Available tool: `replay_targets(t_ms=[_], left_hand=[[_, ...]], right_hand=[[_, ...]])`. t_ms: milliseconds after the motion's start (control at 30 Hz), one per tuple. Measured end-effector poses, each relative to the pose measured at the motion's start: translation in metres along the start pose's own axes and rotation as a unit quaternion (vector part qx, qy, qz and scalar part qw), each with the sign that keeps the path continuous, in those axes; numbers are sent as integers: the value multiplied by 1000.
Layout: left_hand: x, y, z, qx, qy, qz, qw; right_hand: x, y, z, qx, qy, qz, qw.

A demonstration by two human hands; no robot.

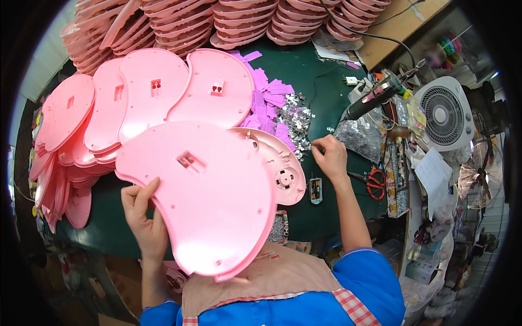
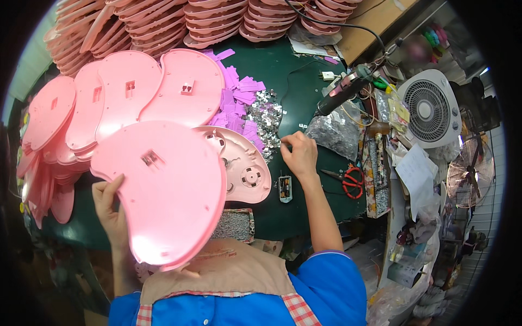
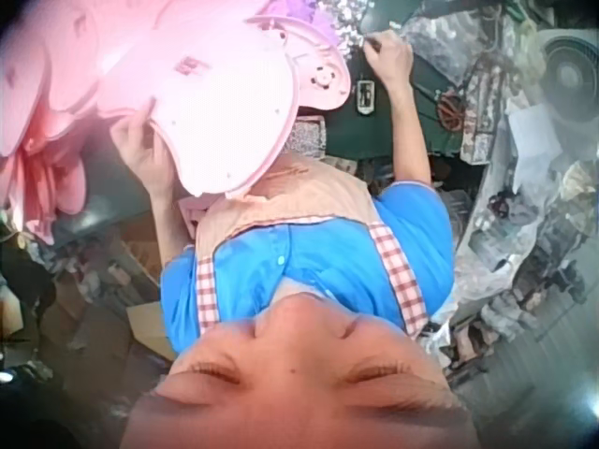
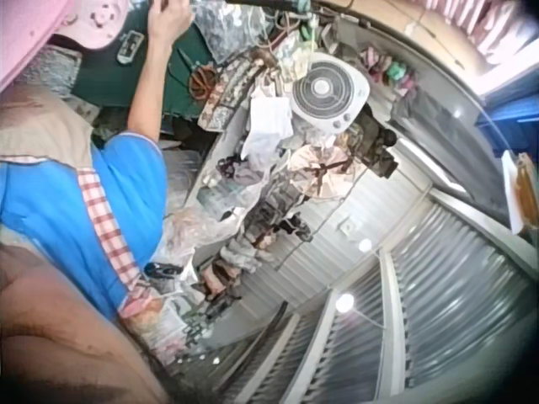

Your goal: The person repeatedly assembles pink plastic toy parts by inserting small components into slots and using a handheld tool to secure them. They handle multiple parts one at a time, flip them over, and place finished units into a cardboard box.

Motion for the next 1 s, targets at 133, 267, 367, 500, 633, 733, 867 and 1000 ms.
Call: replay_targets(t_ms=[133,267,367,500,633,733,867,1000], left_hand=[[-61,40,49,39,303,-123,944],[-98,70,75,-74,581,-342,735],[-106,68,82,-256,580,-449,630],[-129,37,79,-294,544,-444,648],[-138,0,80,-310,537,-438,651],[-141,-13,83,-315,514,-433,670],[-148,-11,90,-330,507,-433,668],[-152,-11,93,-342,502,-434,665]], right_hand=[[-2,10,18,29,49,-26,998],[4,13,20,66,48,-22,996],[11,13,18,74,61,-3,995],[10,5,20,76,70,17,995],[25,13,18,66,40,5,997],[22,31,3,66,-10,14,998],[4,65,-20,37,48,47,997],[9,82,-34,86,28,64,994]])
Point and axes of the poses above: each hand's wrist, its own y-axis away from the middle knuckle, its own z-axis out of the palm, x = y × z, the point moved 4 cm from there along -y, towards the middle knuckle, and after that the axes turned 15 degrees about -z, right-handed, at the moved point
